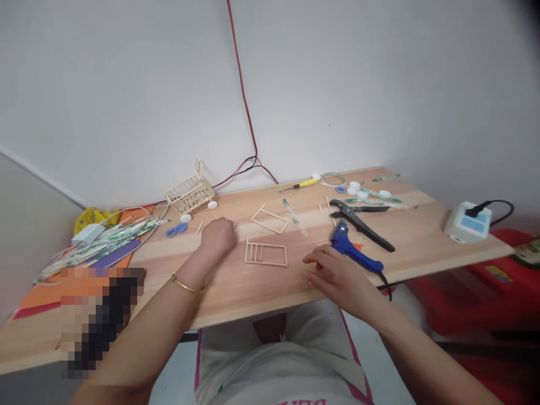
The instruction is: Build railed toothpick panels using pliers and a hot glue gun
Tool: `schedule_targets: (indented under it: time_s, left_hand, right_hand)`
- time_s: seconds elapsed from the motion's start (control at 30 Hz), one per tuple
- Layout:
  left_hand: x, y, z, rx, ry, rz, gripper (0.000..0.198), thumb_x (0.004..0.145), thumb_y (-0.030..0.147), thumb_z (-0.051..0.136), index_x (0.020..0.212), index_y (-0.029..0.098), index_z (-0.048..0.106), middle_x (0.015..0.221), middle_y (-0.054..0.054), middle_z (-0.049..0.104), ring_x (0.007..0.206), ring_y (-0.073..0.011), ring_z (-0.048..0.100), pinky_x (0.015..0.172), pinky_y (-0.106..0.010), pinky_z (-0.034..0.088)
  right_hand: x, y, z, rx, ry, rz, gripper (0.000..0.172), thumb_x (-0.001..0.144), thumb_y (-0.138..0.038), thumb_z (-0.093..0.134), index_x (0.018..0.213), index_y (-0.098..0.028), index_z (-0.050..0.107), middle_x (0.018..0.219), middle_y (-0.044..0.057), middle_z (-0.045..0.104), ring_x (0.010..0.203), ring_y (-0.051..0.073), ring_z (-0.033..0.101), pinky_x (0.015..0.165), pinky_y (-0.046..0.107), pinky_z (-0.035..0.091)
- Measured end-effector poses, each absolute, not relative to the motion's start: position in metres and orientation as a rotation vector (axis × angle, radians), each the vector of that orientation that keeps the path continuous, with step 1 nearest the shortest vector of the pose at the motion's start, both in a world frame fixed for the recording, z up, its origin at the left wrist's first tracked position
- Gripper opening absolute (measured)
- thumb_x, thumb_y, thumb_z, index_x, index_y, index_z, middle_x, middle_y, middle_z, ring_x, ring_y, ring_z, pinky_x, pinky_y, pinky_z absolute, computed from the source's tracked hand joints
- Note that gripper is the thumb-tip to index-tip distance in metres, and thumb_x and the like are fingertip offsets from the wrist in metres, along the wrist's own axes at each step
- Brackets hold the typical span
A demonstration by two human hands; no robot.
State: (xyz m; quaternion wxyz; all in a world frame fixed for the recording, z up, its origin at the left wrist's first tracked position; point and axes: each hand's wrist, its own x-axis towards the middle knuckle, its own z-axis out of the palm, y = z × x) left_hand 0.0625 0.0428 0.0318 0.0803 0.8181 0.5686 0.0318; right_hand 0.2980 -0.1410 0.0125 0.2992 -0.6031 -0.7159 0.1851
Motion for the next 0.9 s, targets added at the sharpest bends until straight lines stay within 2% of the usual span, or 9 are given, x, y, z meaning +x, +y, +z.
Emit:
schedule_targets:
  time_s: [0.1,0.17,0.33,0.4,0.53,0.6,0.7,0.8,0.9]
  left_hand:
    - [0.066,0.044,0.035,2.35,1.678,0.172,0.009,0.067,0.016,0.055,0.064,0.014,0.063,0.083,-0.017,0.068,0.091,-0.0303,0.061,0.078,-0.037,0.043]
    - [0.068,0.038,0.039,2.254,1.633,0.257,0.009,0.068,0.02,0.056,0.064,0.015,0.062,0.078,-0.013,0.068,0.086,-0.0268,0.062,0.074,-0.034,0.044]
    - [0.081,0.004,0.039,1.899,1.376,0.382,0.021,0.075,0.032,0.055,0.086,0.015,0.06,0.071,-0.005,0.067,0.061,-0.0141,0.06,0.055,-0.023,0.044]
    - [0.087,-0.008,0.035,1.784,1.284,0.386,0.023,0.075,0.034,0.057,0.087,0.015,0.058,0.071,-0.004,0.067,0.057,-0.0116,0.059,0.052,-0.022,0.043]
    - [0.09,-0.023,0.029,1.294,1.051,0.537,0.032,0.067,0.031,0.069,0.092,0.016,0.055,0.068,-0.001,0.066,0.054,-0.0088,0.057,0.049,-0.019,0.039]
    - [0.089,-0.027,0.028,1.063,0.955,0.588,0.039,0.062,0.027,0.076,0.093,0.017,0.055,0.064,0.001,0.064,0.053,-0.0081,0.055,0.048,-0.017,0.036]
    - [0.087,-0.035,0.027,0.973,0.913,0.594,0.032,0.062,0.025,0.076,0.085,0.015,0.057,0.06,0.002,0.061,0.051,-0.0067,0.053,0.046,-0.016,0.032]
    - [0.084,-0.046,0.024,0.97,0.912,0.573,0.024,0.065,0.026,0.074,0.079,0.014,0.059,0.058,0.002,0.059,0.05,-0.0058,0.049,0.047,-0.017,0.032]
    - [0.08,-0.056,0.021,1.056,0.958,0.508,0.019,0.073,0.03,0.067,0.082,0.014,0.063,0.056,0.003,0.057,0.049,-0.0069,0.048,0.048,-0.019,0.033]
  right_hand:
    - [0.3,-0.143,0.013,-1.594,-1.904,0.483,0.016,0.086,-0.025,0.056,0.101,-0.02,0.06,0.1,0.007,0.058,0.085,0.019,0.059,0.074,0.034,0.048]
    - [0.299,-0.142,0.013,-1.587,-1.892,0.488,0.015,0.085,-0.024,0.056,0.1,-0.02,0.06,0.098,0.007,0.059,0.083,0.018,0.059,0.073,0.033,0.048]
    - [0.288,-0.128,0.014,-1.482,-1.831,0.524,0.01,0.085,-0.02,0.057,0.094,-0.02,0.061,0.092,0.005,0.062,0.077,0.015,0.058,0.071,0.029,0.047]
    - [0.279,-0.119,0.013,-1.442,-1.819,0.526,0.007,0.085,-0.018,0.057,0.09,-0.019,0.062,0.088,0.004,0.063,0.074,0.015,0.058,0.069,0.029,0.047]
    - [0.262,-0.103,0.012,-1.393,-1.826,0.47,0.006,0.084,-0.016,0.058,0.085,-0.019,0.063,0.078,0.002,0.064,0.072,0.015,0.059,0.067,0.028,0.045]
    - [0.257,-0.098,0.012,-1.313,-1.844,0.424,0.01,0.085,-0.014,0.057,0.09,-0.02,0.064,0.082,0.003,0.065,0.077,0.015,0.06,0.069,0.027,0.045]
    - [0.253,-0.096,0.013,-1.123,-1.908,0.316,0.016,0.089,-0.015,0.053,0.098,-0.021,0.064,0.091,0.005,0.066,0.086,0.015,0.06,0.075,0.026,0.046]
    - [0.254,-0.099,0.011,-0.996,-2.044,0.256,0.014,0.09,-0.017,0.053,0.093,-0.022,0.066,0.091,0.003,0.066,0.084,0.013,0.058,0.075,0.025,0.044]
    - [0.256,-0.101,0.006,-0.944,-2.21,0.192,0.013,0.09,-0.017,0.054,0.091,-0.023,0.066,0.09,0.001,0.065,0.082,0.012,0.055,0.075,0.026,0.04]
